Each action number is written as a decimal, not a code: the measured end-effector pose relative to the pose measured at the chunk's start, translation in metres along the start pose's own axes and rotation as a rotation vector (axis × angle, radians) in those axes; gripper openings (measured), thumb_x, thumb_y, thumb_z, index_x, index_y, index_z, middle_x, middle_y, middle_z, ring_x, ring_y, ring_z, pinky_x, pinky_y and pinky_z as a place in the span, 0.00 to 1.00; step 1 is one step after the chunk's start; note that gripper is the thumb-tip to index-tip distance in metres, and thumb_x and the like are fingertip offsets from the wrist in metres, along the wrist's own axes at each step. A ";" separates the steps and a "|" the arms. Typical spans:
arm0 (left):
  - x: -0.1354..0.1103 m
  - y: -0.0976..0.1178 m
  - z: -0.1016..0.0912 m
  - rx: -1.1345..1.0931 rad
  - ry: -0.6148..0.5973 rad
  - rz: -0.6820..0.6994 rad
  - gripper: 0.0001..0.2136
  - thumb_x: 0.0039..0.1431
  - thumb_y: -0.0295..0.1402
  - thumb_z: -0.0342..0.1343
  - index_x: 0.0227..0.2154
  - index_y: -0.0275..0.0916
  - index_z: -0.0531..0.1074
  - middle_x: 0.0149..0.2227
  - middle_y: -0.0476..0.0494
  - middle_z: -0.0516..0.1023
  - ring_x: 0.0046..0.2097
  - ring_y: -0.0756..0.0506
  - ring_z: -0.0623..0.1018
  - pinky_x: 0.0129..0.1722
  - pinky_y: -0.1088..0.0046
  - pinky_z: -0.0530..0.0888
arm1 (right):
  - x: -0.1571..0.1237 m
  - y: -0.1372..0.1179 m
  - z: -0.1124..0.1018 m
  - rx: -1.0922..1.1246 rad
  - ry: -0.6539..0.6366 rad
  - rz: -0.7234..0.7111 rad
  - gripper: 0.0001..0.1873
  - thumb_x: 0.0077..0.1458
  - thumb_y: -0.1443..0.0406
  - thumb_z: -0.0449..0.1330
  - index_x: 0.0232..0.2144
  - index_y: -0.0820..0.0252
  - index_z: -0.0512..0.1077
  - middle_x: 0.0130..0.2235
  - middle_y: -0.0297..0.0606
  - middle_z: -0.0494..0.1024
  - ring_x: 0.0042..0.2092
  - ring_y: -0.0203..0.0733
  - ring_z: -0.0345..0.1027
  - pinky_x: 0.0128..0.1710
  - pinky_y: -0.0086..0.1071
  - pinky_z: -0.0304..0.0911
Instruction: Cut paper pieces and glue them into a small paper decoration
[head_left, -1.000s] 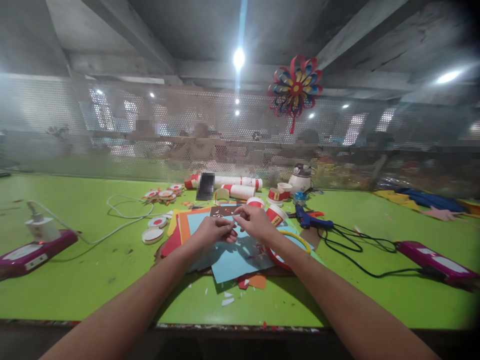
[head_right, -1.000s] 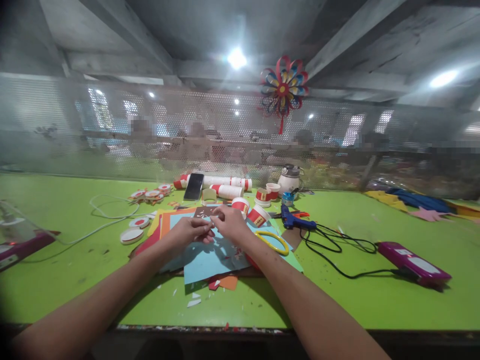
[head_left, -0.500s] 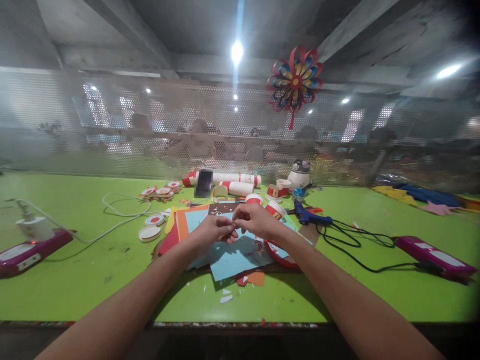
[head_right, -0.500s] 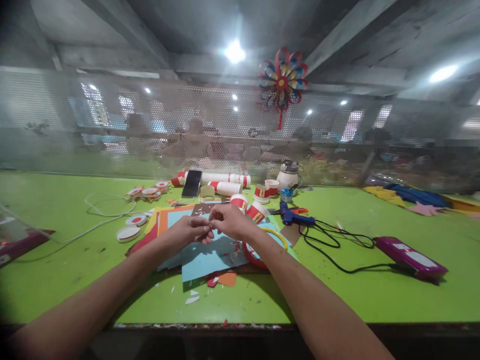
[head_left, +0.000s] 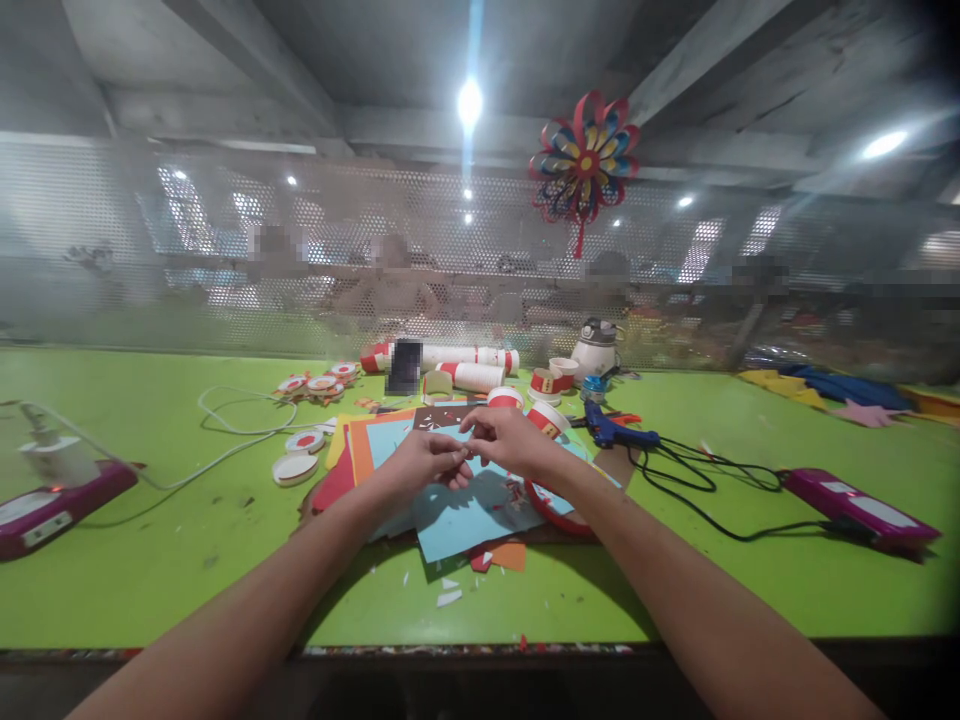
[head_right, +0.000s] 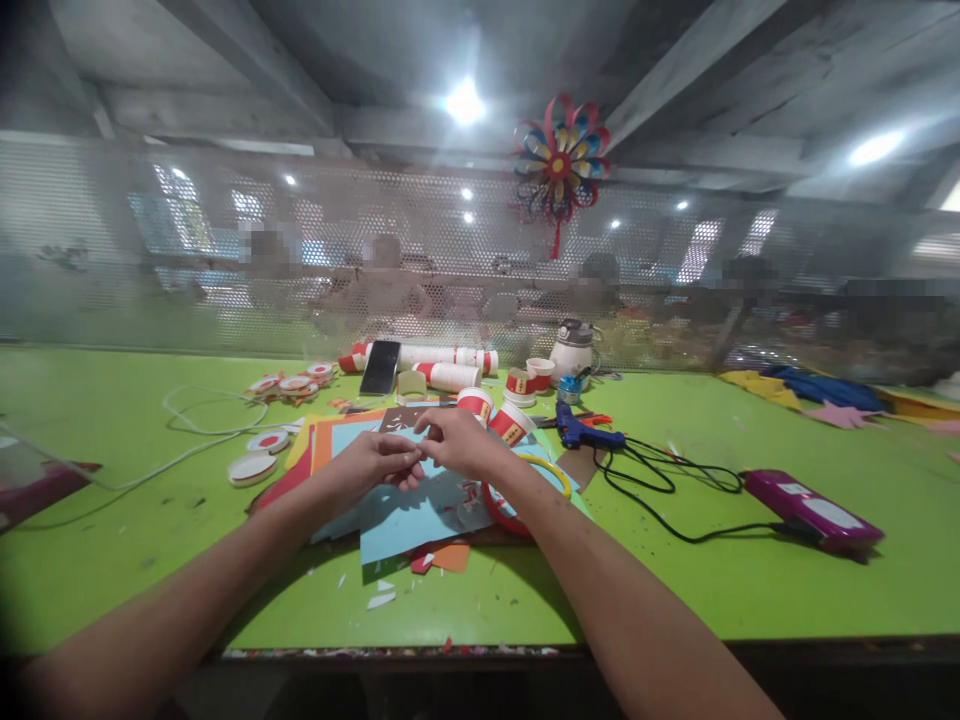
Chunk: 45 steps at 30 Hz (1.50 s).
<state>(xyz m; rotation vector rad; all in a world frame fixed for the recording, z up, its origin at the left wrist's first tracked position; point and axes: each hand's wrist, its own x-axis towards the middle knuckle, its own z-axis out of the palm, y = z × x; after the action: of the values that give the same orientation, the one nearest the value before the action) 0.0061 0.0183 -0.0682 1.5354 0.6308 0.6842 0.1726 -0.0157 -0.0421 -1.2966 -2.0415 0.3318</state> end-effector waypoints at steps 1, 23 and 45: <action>0.000 0.000 0.000 0.001 0.003 0.002 0.10 0.46 0.35 0.59 0.25 0.30 0.73 0.23 0.42 0.76 0.24 0.50 0.73 0.28 0.73 0.69 | 0.000 0.001 -0.001 0.003 -0.006 0.006 0.07 0.48 0.71 0.58 0.33 0.62 0.72 0.21 0.29 0.73 0.22 0.32 0.68 0.23 0.24 0.59; -0.003 0.010 0.002 0.120 0.136 0.083 0.09 0.44 0.33 0.58 0.28 0.32 0.76 0.26 0.43 0.76 0.28 0.49 0.73 0.28 0.73 0.68 | 0.002 -0.001 0.001 0.058 -0.009 0.093 0.08 0.48 0.69 0.57 0.20 0.64 0.72 0.17 0.31 0.71 0.19 0.31 0.67 0.16 0.20 0.56; 0.000 0.002 -0.003 -0.040 0.055 0.006 0.08 0.48 0.32 0.55 0.24 0.30 0.73 0.24 0.40 0.76 0.25 0.50 0.74 0.27 0.76 0.67 | 0.002 0.000 0.003 -0.081 0.020 0.046 0.06 0.49 0.70 0.57 0.24 0.63 0.73 0.18 0.32 0.73 0.20 0.32 0.67 0.19 0.22 0.55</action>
<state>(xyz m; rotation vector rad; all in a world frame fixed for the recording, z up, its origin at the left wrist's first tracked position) 0.0039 0.0196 -0.0660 1.4862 0.6503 0.7421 0.1702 -0.0139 -0.0433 -1.3919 -2.0289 0.2582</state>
